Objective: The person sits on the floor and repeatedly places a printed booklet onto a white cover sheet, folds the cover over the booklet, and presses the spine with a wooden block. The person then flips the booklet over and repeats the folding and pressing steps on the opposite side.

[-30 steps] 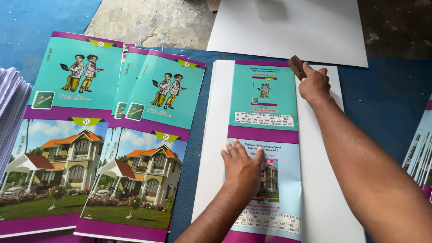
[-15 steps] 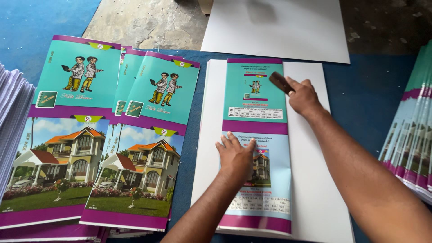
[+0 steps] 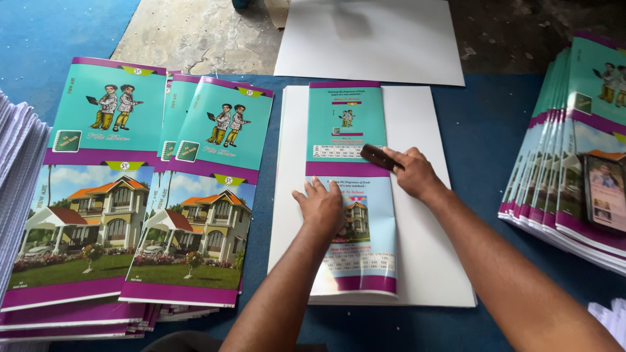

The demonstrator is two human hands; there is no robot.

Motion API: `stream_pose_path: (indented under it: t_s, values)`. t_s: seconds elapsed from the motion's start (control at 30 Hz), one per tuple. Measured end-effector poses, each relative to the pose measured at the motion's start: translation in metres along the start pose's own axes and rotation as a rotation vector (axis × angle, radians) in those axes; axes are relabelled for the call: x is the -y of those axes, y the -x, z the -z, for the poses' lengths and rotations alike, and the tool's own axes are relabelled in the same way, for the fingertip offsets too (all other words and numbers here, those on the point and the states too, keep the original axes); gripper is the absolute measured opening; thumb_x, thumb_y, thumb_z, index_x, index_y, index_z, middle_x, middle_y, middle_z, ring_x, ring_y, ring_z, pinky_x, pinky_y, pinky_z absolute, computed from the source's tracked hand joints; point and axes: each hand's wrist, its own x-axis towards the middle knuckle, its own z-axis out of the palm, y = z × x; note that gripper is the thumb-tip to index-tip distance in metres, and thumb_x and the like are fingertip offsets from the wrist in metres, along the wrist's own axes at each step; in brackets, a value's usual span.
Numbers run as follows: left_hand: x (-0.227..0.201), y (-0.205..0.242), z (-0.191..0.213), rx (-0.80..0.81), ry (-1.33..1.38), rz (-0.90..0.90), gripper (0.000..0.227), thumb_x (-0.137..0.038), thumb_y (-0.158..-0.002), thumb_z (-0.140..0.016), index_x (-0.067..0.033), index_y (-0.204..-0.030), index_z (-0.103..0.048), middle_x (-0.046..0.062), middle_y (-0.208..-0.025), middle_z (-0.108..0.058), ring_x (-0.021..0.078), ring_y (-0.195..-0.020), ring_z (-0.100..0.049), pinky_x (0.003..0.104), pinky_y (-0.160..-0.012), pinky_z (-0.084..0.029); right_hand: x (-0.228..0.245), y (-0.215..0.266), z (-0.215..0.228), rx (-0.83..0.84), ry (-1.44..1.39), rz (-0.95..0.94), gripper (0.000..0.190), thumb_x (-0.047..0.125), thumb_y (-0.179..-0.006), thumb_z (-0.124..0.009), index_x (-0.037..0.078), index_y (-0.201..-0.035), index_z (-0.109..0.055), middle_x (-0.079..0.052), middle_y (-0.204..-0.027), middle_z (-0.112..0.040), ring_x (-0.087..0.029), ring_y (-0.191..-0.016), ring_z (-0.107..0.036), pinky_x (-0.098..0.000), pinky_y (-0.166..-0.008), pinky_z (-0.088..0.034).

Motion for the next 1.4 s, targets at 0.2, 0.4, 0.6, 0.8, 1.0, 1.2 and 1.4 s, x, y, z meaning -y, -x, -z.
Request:
stream_pose_path:
  t_s: [0.2,0.4,0.6,0.8,1.0,1.2,1.4]
  values:
    - [0.002,-0.005,-0.008,-0.056,0.012,0.020,0.109,-0.026,-0.073,-0.092,-0.0108,-0.160,-0.027,0.029,-0.164,-0.018,0.0447,-0.153,-0.018,0.072,-0.115,-0.015,0.007,0.047,0.003,0.078,0.003,-0.011,0.053,0.010,-0.096,-0.058,0.035,-0.143,-0.059,-0.008,-0.102,-0.056,-0.022,-0.097,-0.057,-0.0357,-0.097,-0.050]
    - [-0.004,0.001,0.002,-0.006,-0.037,0.039,0.112,-0.027,-0.072,-0.093,-0.0112,-0.161,-0.026,0.028,-0.165,-0.019,0.0446,-0.154,-0.019,0.069,-0.118,-0.014,0.009,0.091,0.010,0.138,-0.039,0.089,0.056,0.007,-0.093,-0.060,0.035,-0.141,-0.060,-0.007,-0.102,-0.057,-0.021,-0.093,-0.058,-0.0350,-0.093,-0.050]
    - [-0.008,0.002,0.010,0.073,-0.130,0.054,0.123,-0.033,-0.072,-0.095,-0.0103,-0.164,-0.016,0.028,-0.166,-0.016,0.0428,-0.154,-0.018,0.068,-0.120,-0.010,0.013,0.131,0.017,0.298,-0.020,0.102,0.059,0.004,-0.092,-0.056,0.036,-0.141,-0.060,-0.007,-0.100,-0.057,-0.021,-0.094,-0.057,-0.0345,-0.093,-0.052]
    - [-0.011,0.009,0.017,0.107,-0.157,0.048,0.128,-0.039,-0.070,-0.094,-0.0126,-0.164,-0.012,0.025,-0.167,-0.014,0.0413,-0.155,-0.015,0.070,-0.119,-0.010,0.021,0.163,0.028,0.406,-0.088,0.165,0.058,0.003,-0.088,-0.058,0.033,-0.138,-0.063,-0.006,-0.106,-0.058,-0.020,-0.101,-0.057,-0.0346,-0.100,-0.049]
    - [-0.012,0.007,0.015,0.108,-0.167,0.061,0.129,-0.039,-0.069,-0.094,-0.0123,-0.165,-0.012,0.025,-0.167,-0.014,0.0415,-0.155,-0.015,0.071,-0.119,-0.010,0.030,0.187,0.037,0.568,-0.130,0.216,0.058,-0.001,-0.086,-0.061,0.030,-0.135,-0.067,-0.006,-0.106,-0.059,-0.020,-0.102,-0.058,-0.0357,-0.099,-0.050]
    - [-0.012,0.000,-0.006,-0.020,-0.108,0.049,0.089,-0.023,-0.090,-0.076,-0.0115,-0.160,-0.024,0.029,-0.163,-0.020,0.0449,-0.152,-0.020,0.071,-0.116,-0.018,0.034,0.201,0.040,0.645,-0.155,0.160,0.062,-0.005,-0.082,-0.058,0.031,-0.131,-0.070,-0.004,-0.106,-0.062,-0.020,-0.103,-0.060,-0.0334,-0.101,-0.052]
    - [-0.040,0.014,-0.032,-0.041,-0.059,-0.024,0.056,-0.023,-0.092,-0.068,-0.0072,-0.144,-0.054,0.022,-0.157,-0.043,0.0357,-0.142,-0.044,0.055,-0.108,-0.040,0.016,0.198,0.029,0.627,-0.202,0.242,0.057,-0.005,-0.080,-0.061,0.026,-0.126,-0.075,-0.007,-0.104,-0.065,-0.022,-0.105,-0.061,-0.0350,-0.101,-0.050]
